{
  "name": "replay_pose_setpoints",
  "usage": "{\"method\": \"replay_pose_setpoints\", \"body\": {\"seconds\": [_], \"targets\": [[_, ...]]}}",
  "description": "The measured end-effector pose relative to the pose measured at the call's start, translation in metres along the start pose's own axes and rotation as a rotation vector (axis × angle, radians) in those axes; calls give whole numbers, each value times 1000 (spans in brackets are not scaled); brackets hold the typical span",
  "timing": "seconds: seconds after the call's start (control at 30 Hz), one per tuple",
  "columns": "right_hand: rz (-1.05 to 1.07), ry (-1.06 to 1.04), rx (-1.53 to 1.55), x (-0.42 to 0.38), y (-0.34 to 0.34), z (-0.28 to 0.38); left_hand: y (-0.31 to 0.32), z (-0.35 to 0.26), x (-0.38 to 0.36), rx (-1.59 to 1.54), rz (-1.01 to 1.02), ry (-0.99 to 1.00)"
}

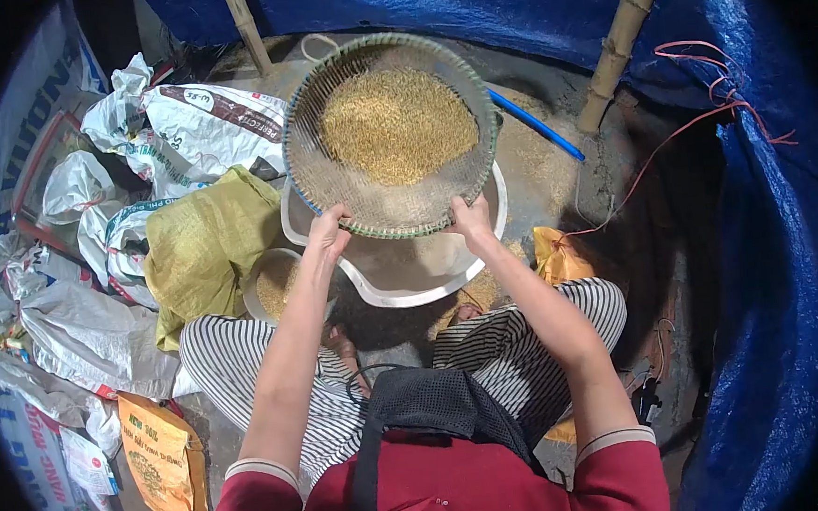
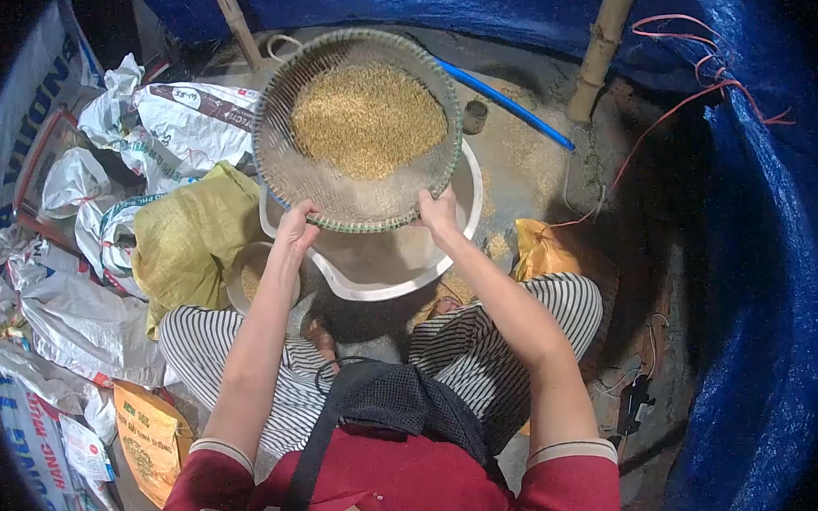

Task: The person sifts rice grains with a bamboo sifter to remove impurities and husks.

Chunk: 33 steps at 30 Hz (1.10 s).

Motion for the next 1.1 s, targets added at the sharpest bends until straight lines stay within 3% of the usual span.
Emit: {"method": "replay_pose_setpoints", "body": {"seconds": [0.03, 0.1, 0.23, 0.37, 0.43, 0.53, 0.57, 0.63, 0.73, 0.87, 0.9, 1.0, 1.1], "targets": [[1, 3, -1, -3, -1, 1, -4, 6, 1, 0, -3, -2], [-2, 222, -92, -4, -3, -3, -1, 18, -6, -140, -57, -204], [97, 418, -32, 8, -10, -38, 6, 17, -24, -53, -71, -267], [14, 275, -83, -3, -4, -14, 13, 4, -20, -147, -29, -160], [9, -42, -25, -9, -2, 1, 19, -12, -17, -60, 17, -43], [12, -157, -108, 15, -6, -17, 12, -11, -7, -50, 91, 13], [15, -155, -109, 10, -6, -13, 16, -10, -15, -52, 87, 13], [39, 199, -88, -4, -3, -7, 25, -5, -35, -113, -126, -102], [6, 367, -67, -11, -5, -17, 0, 18, -20, -84, -62, -266], [58, 352, -77, -14, 1, -14, -11, 9, -13, -28, -75, -205], [144, 289, -93, -22, 9, -1, -16, 2, -6, -85, -126, -272], [250, 199, -60, -36, 18, 22, -8, -24, -8, -122, 141, -329], [217, 312, -74, 1, -8, 17, 38, -19, -30, -1, -14, -210]]}}
Point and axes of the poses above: each hand's wrist, its own x-axis towards the middle knuckle, its own y-axis out of the palm, z = x × y, the point moved 3 cm from there along x, towards the middle knuckle, and after that the axes turned 7 degrees about y, right-handed, at the moved point
